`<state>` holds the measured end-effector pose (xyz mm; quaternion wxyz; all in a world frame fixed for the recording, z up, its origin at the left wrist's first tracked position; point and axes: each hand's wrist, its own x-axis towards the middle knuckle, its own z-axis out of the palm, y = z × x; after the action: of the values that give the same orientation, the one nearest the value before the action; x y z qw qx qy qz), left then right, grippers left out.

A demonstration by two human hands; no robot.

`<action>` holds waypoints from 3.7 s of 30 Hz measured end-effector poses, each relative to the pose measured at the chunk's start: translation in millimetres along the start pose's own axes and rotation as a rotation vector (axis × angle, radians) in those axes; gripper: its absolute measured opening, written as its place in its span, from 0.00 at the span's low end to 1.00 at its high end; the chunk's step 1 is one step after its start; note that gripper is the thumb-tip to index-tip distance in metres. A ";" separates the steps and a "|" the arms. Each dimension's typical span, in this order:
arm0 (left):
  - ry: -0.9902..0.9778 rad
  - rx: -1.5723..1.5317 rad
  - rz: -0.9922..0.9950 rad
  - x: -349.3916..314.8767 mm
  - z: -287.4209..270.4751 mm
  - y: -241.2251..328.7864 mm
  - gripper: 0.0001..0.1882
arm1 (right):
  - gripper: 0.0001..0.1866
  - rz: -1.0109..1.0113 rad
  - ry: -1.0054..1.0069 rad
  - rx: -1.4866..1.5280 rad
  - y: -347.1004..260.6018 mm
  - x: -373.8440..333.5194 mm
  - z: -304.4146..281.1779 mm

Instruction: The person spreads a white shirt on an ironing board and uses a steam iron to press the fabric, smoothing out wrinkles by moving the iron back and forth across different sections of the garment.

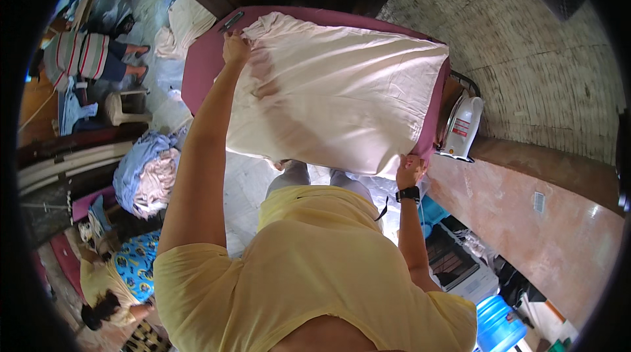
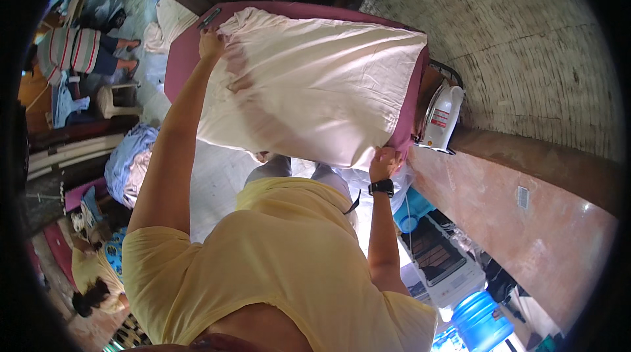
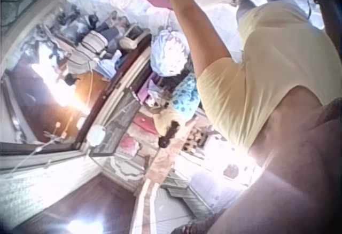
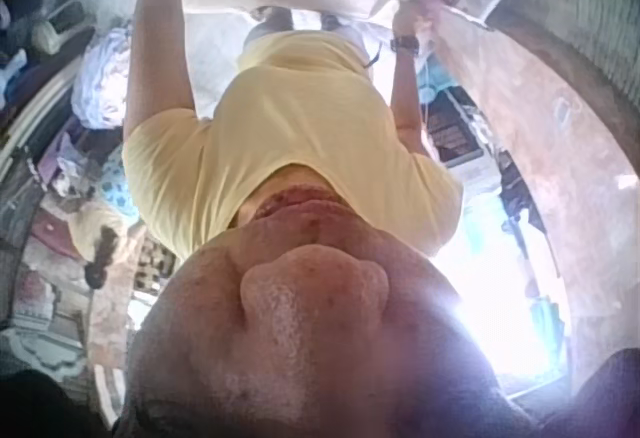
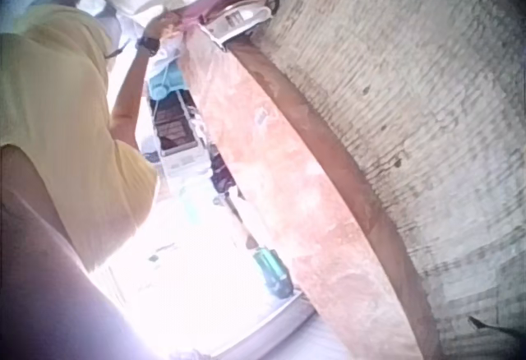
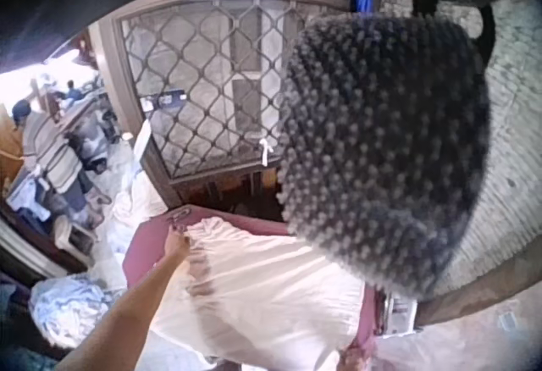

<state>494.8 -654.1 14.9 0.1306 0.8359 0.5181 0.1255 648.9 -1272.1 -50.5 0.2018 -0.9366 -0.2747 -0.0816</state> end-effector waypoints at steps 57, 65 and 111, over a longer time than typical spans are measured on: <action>-0.014 0.109 0.134 -190.4 -45.0 -209.7 0.35 | 0.37 1.243 -0.397 1.243 -3.7 -63.0 -22.6; 0.272 -0.114 -0.343 -233.2 -16.4 -206.8 0.46 | 0.15 1.011 -0.493 1.070 17.8 -72.3 -45.2; 0.312 -0.647 -0.293 -76.1 -26.8 -125.2 0.08 | 0.28 0.129 -0.201 -0.145 -74.6 92.9 -0.4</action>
<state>348.4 -666.4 -9.4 0.3236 0.6397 0.5793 0.3879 685.7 -1170.3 -0.8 0.1100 -0.9679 -0.2261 0.0062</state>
